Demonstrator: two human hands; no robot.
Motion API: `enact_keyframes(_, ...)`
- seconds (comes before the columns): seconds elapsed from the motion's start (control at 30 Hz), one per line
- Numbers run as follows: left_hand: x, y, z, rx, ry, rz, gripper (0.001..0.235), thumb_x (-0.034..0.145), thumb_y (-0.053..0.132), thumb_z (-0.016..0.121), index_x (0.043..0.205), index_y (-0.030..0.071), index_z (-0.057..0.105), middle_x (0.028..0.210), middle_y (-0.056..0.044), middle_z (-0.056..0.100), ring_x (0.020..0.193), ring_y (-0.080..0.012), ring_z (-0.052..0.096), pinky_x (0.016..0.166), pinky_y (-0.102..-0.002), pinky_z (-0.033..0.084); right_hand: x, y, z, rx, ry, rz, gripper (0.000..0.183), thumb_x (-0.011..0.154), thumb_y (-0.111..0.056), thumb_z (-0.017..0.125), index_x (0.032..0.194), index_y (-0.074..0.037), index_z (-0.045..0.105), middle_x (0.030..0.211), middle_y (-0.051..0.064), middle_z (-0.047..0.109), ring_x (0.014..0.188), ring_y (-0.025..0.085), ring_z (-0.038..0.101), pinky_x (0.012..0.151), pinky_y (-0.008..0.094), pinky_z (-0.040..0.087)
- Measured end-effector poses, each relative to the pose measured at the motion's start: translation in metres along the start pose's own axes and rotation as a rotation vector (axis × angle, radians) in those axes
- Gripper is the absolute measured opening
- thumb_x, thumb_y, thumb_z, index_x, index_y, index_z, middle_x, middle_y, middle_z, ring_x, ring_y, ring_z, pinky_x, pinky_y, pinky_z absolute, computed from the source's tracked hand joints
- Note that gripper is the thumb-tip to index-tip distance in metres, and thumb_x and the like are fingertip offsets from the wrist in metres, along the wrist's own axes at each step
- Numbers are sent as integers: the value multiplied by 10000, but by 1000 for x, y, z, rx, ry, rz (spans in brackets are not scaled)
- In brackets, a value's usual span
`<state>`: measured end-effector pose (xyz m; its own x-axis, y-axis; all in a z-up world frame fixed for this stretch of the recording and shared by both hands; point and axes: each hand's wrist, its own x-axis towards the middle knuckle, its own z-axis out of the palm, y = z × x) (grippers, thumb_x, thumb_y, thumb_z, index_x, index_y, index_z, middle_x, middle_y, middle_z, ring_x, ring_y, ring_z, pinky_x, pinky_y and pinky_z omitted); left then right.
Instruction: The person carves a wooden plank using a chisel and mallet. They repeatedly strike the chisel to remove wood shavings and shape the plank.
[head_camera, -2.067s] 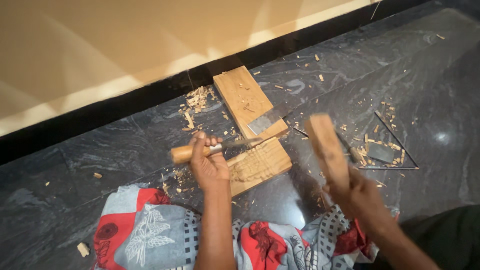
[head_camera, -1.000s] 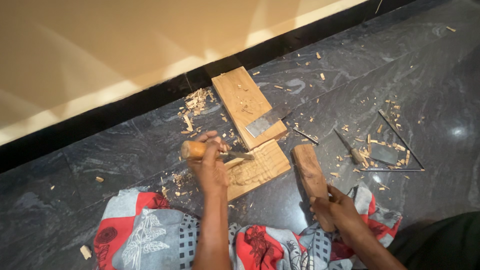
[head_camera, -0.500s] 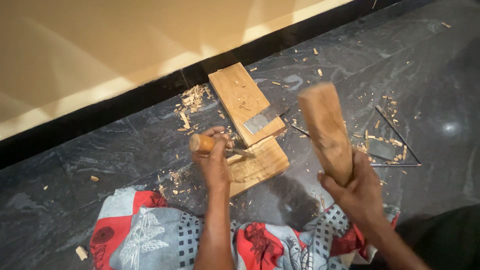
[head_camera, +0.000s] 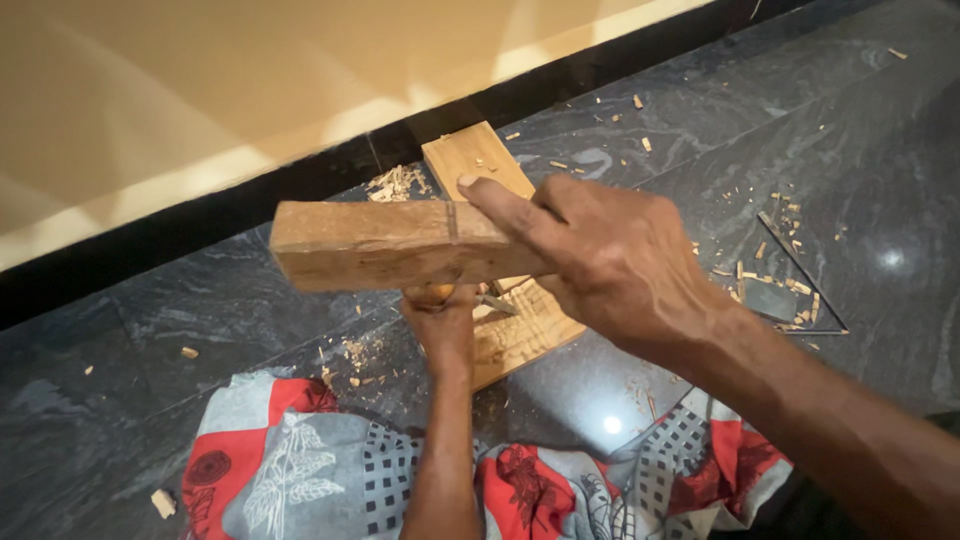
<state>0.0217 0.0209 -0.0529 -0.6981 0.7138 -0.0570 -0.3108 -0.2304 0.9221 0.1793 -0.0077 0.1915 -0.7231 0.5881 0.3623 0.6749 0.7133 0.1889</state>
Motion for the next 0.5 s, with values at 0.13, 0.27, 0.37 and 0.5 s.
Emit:
enact_keyframes(0.13, -11, 24, -2, -118, -202, 97, 325, 759, -84, 728, 1065, -52, 621, 942, -131, 701, 749, -173, 688, 643, -276, 571, -6, 2, 6, -100, -81, 36, 546, 973, -81, 617, 1478, -267, 525, 802, 53, 635, 578, 146, 588, 377, 271, 485)
enact_keyframes(0.27, -6, 48, 6, -383, -162, 88, 301, 782, -99, 686, 1069, -19, 635, 900, -108, 659, 709, -165, 659, 639, -299, 571, -21, 9, -3, 51, 26, 242, 761, 777, -246, 813, 1478, -226, 518, 813, 82, 664, 572, 206, 608, 421, 340, 497)
enact_keyframes(0.37, 6, 59, 1, -467, -167, 114, 235, 816, -108, 674, 1041, -44, 649, 894, -120, 654, 691, -175, 644, 663, -325, 572, -30, 15, -12, 208, -9, 512, 751, 894, -126, 787, 1562, -253, 470, 1002, 74, 717, 719, 206, 703, 484, 334, 535)
enact_keyframes(0.5, 7, 59, -2, -387, -115, 103, 235, 802, -109, 664, 1023, -36, 631, 935, -84, 658, 710, -144, 639, 664, -300, 566, -35, 17, -34, 476, 440, 270, 747, 889, -65, 836, 1516, -103, 432, 1215, 154, 687, 1030, 236, 724, 766, 319, 591)
